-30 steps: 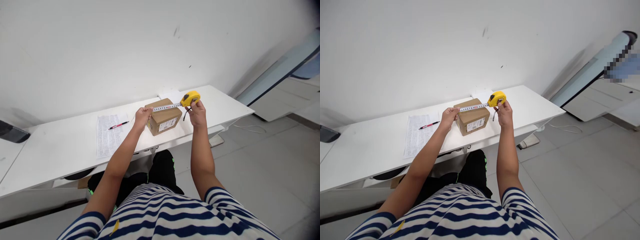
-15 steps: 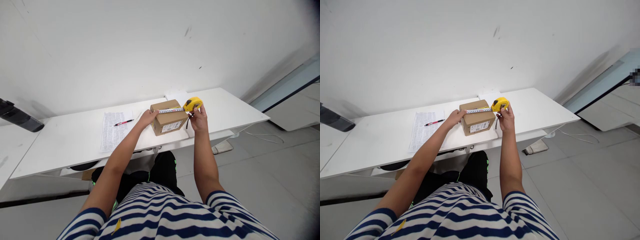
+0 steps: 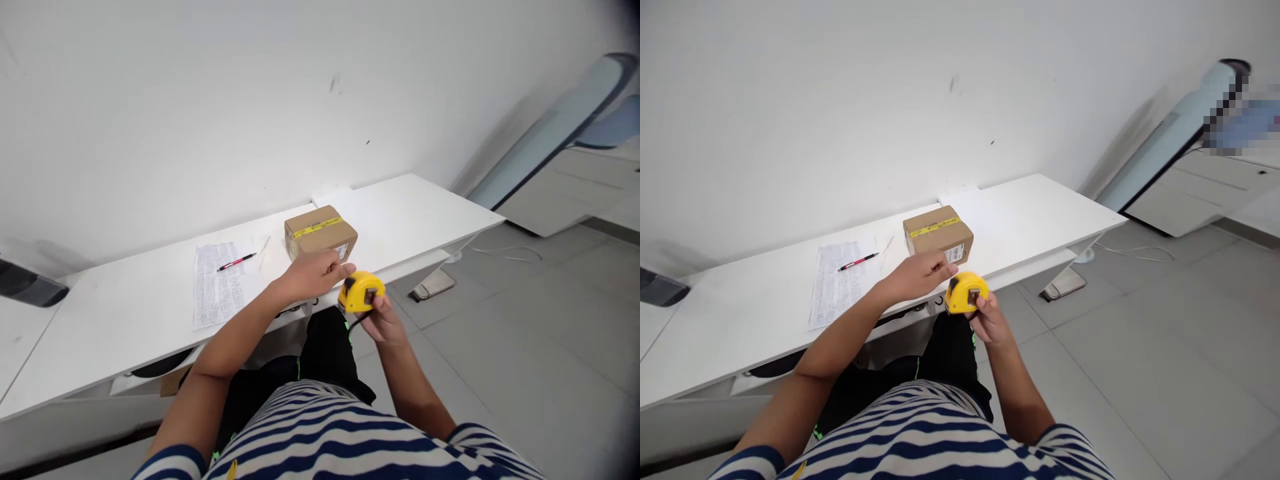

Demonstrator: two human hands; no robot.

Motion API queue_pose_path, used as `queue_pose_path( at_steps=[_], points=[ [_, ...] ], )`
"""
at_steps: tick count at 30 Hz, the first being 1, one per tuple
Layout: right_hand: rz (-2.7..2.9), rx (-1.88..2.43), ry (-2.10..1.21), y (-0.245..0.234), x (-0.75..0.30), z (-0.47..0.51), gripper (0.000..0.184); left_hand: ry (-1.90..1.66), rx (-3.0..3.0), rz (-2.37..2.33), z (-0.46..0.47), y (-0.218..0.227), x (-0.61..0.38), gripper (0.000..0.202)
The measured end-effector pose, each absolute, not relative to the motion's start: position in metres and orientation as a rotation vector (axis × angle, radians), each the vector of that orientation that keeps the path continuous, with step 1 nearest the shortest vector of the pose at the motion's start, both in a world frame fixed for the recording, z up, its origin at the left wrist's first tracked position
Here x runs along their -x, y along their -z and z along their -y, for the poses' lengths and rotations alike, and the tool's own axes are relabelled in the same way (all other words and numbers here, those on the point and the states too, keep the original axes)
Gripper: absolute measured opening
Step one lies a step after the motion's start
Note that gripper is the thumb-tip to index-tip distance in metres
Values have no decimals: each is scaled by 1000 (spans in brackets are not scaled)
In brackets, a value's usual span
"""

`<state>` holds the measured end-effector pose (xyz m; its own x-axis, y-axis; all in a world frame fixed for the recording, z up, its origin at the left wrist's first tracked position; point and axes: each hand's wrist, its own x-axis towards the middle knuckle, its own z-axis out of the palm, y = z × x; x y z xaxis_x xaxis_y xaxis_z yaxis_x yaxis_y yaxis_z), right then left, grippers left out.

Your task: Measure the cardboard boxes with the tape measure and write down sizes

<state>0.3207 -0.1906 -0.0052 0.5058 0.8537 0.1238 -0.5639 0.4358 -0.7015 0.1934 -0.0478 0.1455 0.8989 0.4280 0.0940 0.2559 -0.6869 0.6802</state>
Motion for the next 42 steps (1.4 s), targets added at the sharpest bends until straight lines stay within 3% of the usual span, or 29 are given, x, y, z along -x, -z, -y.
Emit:
queue_pose_path(
  at_steps=[4,6,7,10,16,21,24,29,34,39,42],
  points=[
    [195,344,-1149,24,-294,198,49,-451,-2701,-635,16,-133,-218,55],
    [112,282,-1182,32,-288,205,44,-369,-2735,-806,-15,-125,-221,87],
    [86,289,-1187,36,-287,208,41,-316,-2711,-843,-29,-121,-218,92],
    [46,377,-1192,49,-283,219,35,-387,-2608,-868,-55,-104,-194,93],
    [188,531,-1198,66,-283,228,41,-916,-2234,-984,-27,-36,-102,97],
    [346,599,-1170,44,-297,198,44,-799,-1932,-1211,5,-2,-70,93],
    [550,661,-1117,10,-310,166,53,-833,-2023,-1161,16,-14,-73,79],
    [934,852,-782,-51,-312,129,52,-1402,-1908,-1116,49,-75,-76,46],
    [1227,917,-610,-89,-276,122,58,-804,-1809,-690,61,-130,-72,48],
    [1422,898,-625,-96,-273,124,52,-635,-1600,-563,38,-131,-72,44],
    [1359,974,-574,-90,-315,125,55,-748,-1405,-580,10,-126,-62,38]
  ],
)
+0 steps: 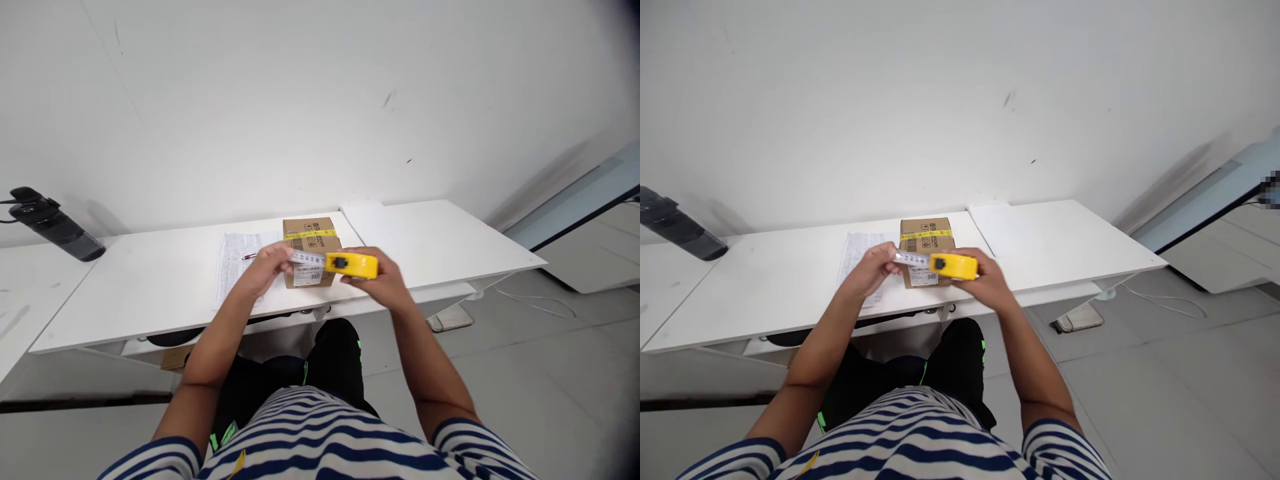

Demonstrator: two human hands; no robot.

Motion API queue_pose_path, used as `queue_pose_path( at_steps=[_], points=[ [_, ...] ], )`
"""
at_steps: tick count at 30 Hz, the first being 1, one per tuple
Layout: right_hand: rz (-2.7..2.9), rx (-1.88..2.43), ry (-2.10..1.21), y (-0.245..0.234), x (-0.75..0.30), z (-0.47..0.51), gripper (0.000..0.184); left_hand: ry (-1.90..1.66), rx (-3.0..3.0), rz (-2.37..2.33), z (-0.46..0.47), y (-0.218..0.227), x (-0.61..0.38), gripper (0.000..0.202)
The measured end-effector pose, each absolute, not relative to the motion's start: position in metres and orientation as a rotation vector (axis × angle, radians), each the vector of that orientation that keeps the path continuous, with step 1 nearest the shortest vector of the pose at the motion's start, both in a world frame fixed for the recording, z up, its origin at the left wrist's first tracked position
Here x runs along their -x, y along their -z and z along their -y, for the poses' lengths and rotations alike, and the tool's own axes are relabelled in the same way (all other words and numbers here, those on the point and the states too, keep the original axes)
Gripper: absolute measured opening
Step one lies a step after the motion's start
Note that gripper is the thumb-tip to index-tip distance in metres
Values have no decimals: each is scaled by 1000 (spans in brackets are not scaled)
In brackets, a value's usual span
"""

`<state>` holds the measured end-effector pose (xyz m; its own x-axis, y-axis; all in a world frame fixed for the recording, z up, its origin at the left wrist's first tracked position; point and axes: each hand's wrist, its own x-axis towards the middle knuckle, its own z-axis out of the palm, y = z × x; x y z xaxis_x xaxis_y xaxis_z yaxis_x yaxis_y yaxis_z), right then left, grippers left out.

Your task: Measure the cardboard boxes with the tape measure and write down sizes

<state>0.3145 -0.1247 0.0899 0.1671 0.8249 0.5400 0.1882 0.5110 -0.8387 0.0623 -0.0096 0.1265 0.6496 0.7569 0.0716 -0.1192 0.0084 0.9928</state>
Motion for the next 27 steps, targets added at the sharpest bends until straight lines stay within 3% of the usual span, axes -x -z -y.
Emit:
queue_pose_path(
  at_steps=[3,8,20,27],
  points=[
    [1112,1030,-452,-84,-378,121,60,-941,-1217,-702,-32,-122,-40,35],
    [1019,1088,-402,-78,-446,100,65,-893,-1244,-1044,-79,-106,-26,25],
    [1180,1070,-596,-70,-384,51,66,-607,-1707,-989,-44,-108,-85,38],
    [1163,1137,-332,-95,-375,107,67,-984,-1648,-866,-33,-108,-21,29]
  ],
)
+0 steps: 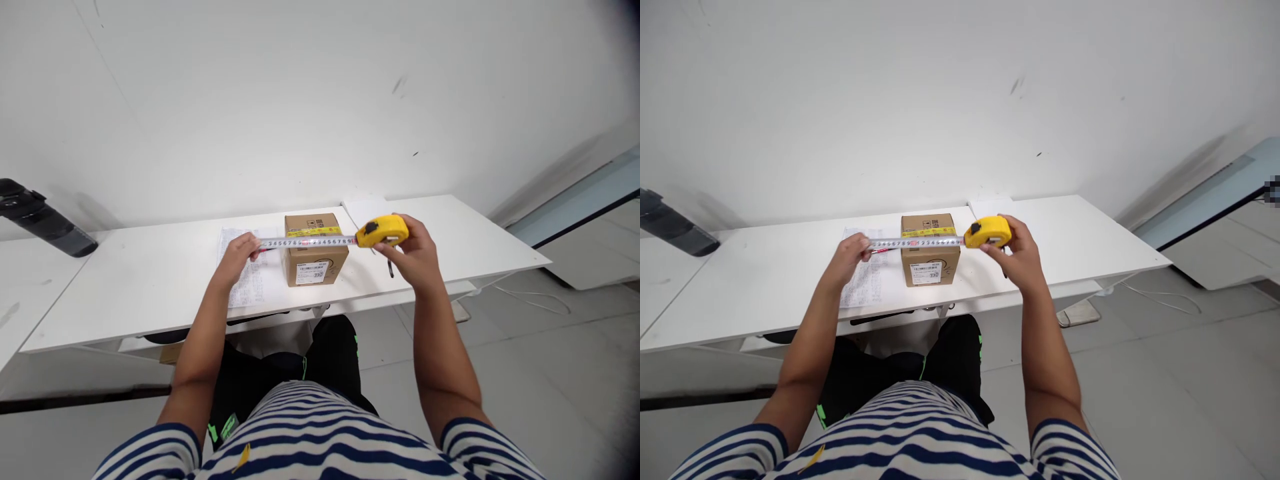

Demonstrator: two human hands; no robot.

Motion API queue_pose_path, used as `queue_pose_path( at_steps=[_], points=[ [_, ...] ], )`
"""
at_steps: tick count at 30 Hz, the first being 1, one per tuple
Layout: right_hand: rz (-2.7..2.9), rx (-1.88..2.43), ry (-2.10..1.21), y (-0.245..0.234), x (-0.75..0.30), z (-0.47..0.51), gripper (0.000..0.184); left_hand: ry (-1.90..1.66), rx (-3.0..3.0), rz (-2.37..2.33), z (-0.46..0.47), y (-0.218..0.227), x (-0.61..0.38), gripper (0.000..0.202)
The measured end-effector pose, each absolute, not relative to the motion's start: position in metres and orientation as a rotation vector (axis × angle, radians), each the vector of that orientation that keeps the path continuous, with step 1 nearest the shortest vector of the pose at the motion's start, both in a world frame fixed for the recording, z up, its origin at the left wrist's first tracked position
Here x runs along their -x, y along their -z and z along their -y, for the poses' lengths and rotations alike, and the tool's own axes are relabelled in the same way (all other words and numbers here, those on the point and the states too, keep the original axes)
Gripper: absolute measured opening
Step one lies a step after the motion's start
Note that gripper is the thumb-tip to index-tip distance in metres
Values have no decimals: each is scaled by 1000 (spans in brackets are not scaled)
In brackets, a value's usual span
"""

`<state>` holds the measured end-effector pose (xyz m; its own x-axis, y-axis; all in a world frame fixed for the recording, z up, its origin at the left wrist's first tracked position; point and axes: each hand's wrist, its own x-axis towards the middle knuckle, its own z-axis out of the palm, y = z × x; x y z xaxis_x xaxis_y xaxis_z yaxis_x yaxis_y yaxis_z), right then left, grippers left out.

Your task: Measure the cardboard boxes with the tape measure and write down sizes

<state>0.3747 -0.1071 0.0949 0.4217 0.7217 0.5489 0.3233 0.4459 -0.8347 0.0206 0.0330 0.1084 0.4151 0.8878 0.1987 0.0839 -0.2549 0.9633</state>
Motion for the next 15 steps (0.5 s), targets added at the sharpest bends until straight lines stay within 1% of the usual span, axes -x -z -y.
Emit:
queue_pose_path(
  at_steps=[3,6,8,10,11,12,13,14,15],
  points=[
    [1321,1093,-274,-95,-331,136,62,-1084,-1571,-947,0,-87,13,28],
    [1727,936,-290,-78,-273,137,52,-1058,-1321,-1003,48,-55,23,34],
    [1957,857,-277,-62,-232,124,45,-965,-1089,-929,82,-38,20,47],
    [2127,845,-283,-46,-194,107,37,-772,-847,-726,113,-29,17,74],
    [2203,852,-283,-40,-177,100,35,-721,-733,-633,125,-26,17,84],
    [2272,853,-281,-34,-161,94,32,-710,-633,-564,134,-24,18,89],
    [2332,847,-279,-29,-146,89,29,-740,-546,-526,140,-22,20,88],
    [2380,837,-284,-26,-133,85,26,-804,-470,-521,143,-20,22,82],
    [2417,824,-302,-23,-122,82,24,-886,-407,-540,141,-19,25,71]
  ],
)
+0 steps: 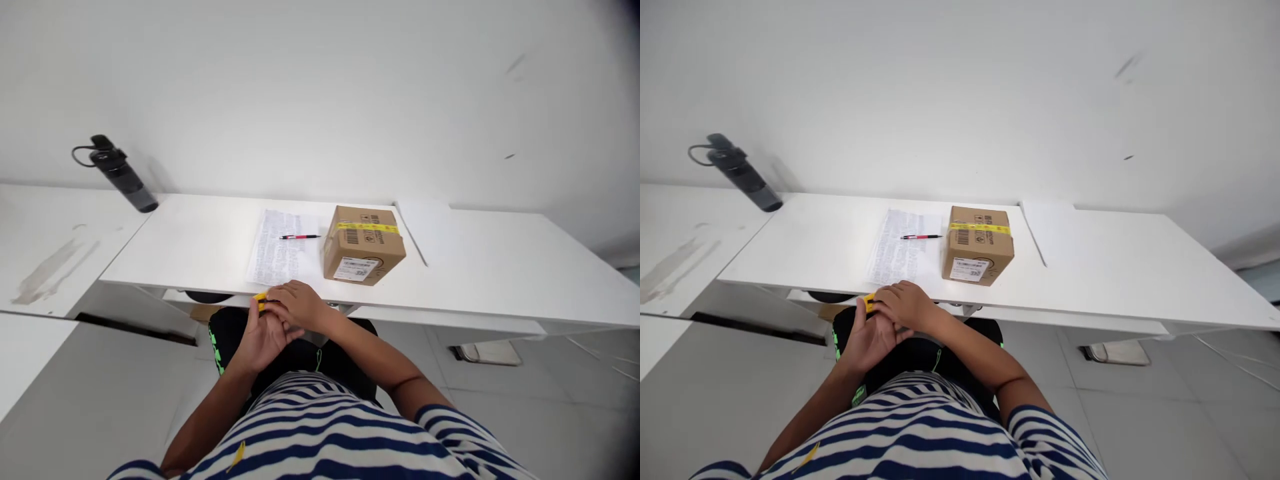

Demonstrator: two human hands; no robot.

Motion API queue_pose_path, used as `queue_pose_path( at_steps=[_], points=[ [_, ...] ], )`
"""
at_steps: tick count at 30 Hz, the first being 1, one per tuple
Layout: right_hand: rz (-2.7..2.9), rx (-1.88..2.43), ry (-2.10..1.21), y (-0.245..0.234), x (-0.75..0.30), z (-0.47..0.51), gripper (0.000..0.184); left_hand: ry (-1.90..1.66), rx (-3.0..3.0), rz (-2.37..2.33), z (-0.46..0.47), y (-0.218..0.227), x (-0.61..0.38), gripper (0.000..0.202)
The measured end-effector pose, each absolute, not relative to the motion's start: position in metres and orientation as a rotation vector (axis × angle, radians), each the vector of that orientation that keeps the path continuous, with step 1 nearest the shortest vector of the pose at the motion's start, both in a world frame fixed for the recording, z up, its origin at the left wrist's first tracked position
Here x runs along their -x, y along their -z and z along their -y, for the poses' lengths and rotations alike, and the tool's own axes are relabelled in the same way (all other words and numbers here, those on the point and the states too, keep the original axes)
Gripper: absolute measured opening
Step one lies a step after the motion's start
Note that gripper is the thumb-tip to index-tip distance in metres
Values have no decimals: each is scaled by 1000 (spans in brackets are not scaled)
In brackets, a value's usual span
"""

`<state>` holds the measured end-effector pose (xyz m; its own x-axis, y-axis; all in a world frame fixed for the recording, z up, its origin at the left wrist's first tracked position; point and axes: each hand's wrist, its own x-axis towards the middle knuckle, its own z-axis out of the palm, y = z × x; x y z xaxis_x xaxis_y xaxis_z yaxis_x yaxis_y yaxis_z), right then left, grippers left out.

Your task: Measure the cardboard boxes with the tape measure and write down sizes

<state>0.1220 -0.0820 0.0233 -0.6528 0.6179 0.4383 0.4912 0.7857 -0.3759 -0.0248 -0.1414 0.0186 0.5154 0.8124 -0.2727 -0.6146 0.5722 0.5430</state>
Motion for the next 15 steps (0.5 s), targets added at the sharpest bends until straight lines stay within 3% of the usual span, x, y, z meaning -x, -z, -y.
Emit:
queue_pose_path(
  at_steps=[3,5,8,11,15],
  points=[
    [2493,837,-459,-18,-98,73,22,-1237,-287,-717,118,-14,29,28],
    [2509,962,-592,-14,-90,67,27,-1426,-267,-903,96,-12,28,14],
    [2417,1101,-721,-6,-95,66,45,-1286,-469,-1112,73,-17,25,23],
    [2327,958,-779,-7,-113,77,58,-1238,-881,-1129,75,-34,24,25],
    [2004,802,-876,-18,-132,89,51,-938,-1343,-1074,87,-68,29,19]
  ],
)
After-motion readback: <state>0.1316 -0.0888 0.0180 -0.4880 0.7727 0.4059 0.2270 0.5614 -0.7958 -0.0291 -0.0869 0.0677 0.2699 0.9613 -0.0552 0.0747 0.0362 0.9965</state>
